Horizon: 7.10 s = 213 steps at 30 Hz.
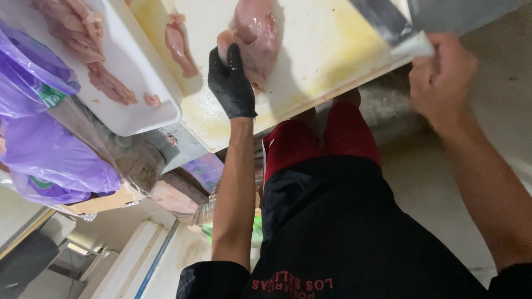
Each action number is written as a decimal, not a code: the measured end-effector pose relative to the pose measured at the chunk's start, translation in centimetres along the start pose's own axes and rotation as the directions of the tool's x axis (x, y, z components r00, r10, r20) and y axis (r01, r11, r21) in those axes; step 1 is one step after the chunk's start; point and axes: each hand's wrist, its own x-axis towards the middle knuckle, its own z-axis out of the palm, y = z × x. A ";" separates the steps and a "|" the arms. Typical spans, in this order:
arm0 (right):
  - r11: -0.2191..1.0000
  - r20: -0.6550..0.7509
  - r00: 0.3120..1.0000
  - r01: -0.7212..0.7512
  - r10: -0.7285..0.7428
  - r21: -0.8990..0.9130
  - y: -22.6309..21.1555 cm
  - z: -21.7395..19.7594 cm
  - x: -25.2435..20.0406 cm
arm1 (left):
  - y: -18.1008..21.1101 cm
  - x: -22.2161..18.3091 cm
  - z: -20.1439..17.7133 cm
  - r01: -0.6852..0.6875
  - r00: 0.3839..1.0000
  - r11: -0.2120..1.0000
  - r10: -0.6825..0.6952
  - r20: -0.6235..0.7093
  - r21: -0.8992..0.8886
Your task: Slicing raw chicken breasts into strips on a cutting board and sorting them into plastic containers.
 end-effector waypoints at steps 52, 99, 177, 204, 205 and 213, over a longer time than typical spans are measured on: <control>0.884 0.654 0.728 -0.425 0.204 0.197 -14.2 3.8 7.8 | -2.3 0.3 -3.0 -0.254 0.961 0.964 0.242 0.133 0.082; 0.826 0.567 0.705 -0.559 0.426 0.073 -7.2 -4.3 -0.4 | -0.1 -5.5 8.0 -0.684 0.724 0.598 0.484 0.492 0.418; 0.920 0.577 0.737 -0.386 0.352 -0.069 -8.0 -8.2 0.3 | 6.5 -0.3 10.0 -0.474 0.818 0.813 0.264 0.512 0.338; 0.900 0.463 0.805 -0.435 0.371 0.035 -7.4 -10.4 -0.6 | 3.5 0.2 12.4 -0.146 0.962 0.853 0.003 0.274 0.501; 0.907 0.431 0.807 -0.415 0.404 -0.073 -7.7 -10.6 0.3 | 1.8 1.1 13.2 -0.206 0.949 0.804 0.024 0.316 0.558; 0.949 0.239 0.934 -0.210 0.265 -0.235 -2.1 -6.3 3.9 | 5.4 -0.5 12.7 -0.306 0.871 0.769 -0.012 0.491 0.561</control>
